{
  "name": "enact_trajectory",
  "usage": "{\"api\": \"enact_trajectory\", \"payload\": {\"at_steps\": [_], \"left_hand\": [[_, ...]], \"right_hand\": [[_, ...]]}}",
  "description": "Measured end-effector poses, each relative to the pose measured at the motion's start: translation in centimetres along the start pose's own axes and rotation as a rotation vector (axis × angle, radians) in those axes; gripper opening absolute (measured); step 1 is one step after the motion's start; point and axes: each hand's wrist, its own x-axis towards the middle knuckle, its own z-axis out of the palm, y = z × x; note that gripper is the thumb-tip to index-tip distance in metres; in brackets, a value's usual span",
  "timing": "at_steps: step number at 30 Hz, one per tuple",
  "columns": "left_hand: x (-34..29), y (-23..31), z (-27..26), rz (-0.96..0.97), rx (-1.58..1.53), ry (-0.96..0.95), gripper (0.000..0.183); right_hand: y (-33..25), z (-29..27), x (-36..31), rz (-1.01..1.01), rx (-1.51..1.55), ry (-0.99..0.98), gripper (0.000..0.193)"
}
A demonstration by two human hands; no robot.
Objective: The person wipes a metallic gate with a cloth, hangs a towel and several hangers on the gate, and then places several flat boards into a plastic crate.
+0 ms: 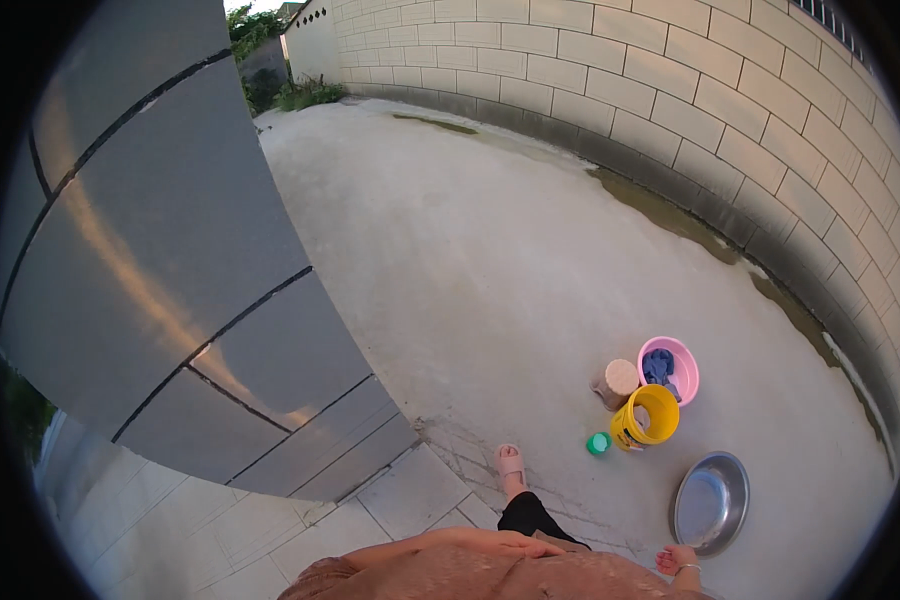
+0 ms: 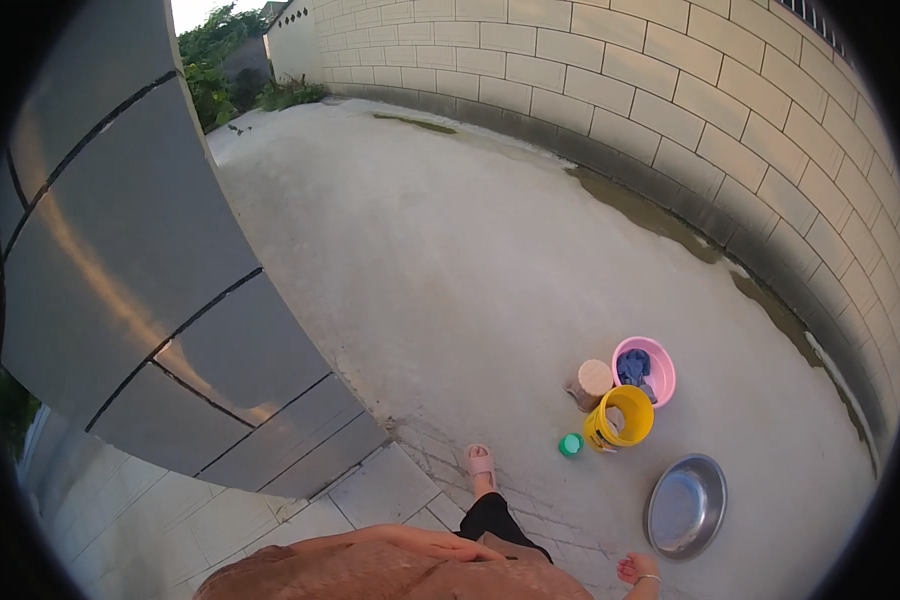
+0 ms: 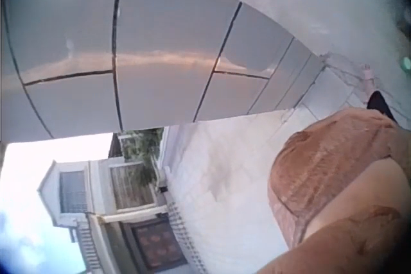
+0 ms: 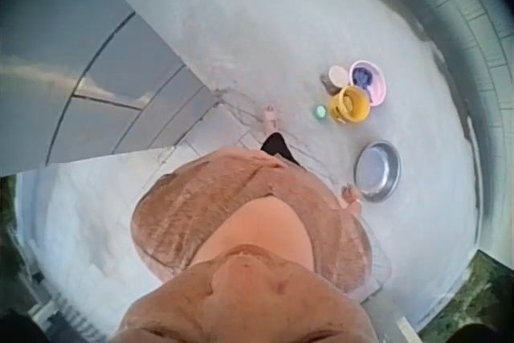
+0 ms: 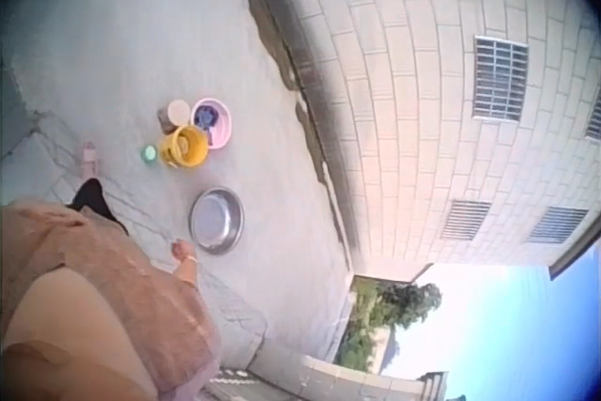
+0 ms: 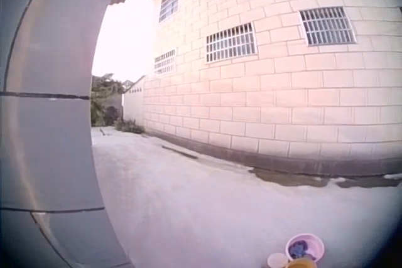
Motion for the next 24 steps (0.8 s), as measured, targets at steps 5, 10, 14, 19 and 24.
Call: {"api": "enact_trajectory", "payload": {"at_steps": [5, 10, 14, 19, 24], "left_hand": [[0.4, 9.8, -18.2, -0.137, 0.130, 0.136, 0.043], [-1.1, 18.0, -34.3, -0.114, 0.125, 0.215, 0.043], [-2.9, 23.5, -45.0, -0.056, 0.255, 0.385, 0.042], [-6.9, 30.7, -61.6, 0.037, 0.148, 0.573, 0.041], [-11.0, 40.6, -78.0, -0.121, 0.325, 0.521, 0.045]], "right_hand": [[-29.8, 7.3, 1.5, -0.521, -0.167, 0.448, 0.012], [-57.9, 48.0, -0.8, -0.998, -0.519, 0.002, 0.017], [-60.1, 82.7, -10.0, -1.092, -0.797, -0.599, 0.022], [-57.4, 103.8, -8.7, -0.865, -1.336, -1.172, 0.025], [-70.0, 104.7, 7.4, -0.586, -1.631, -0.643, 0.022]]}}
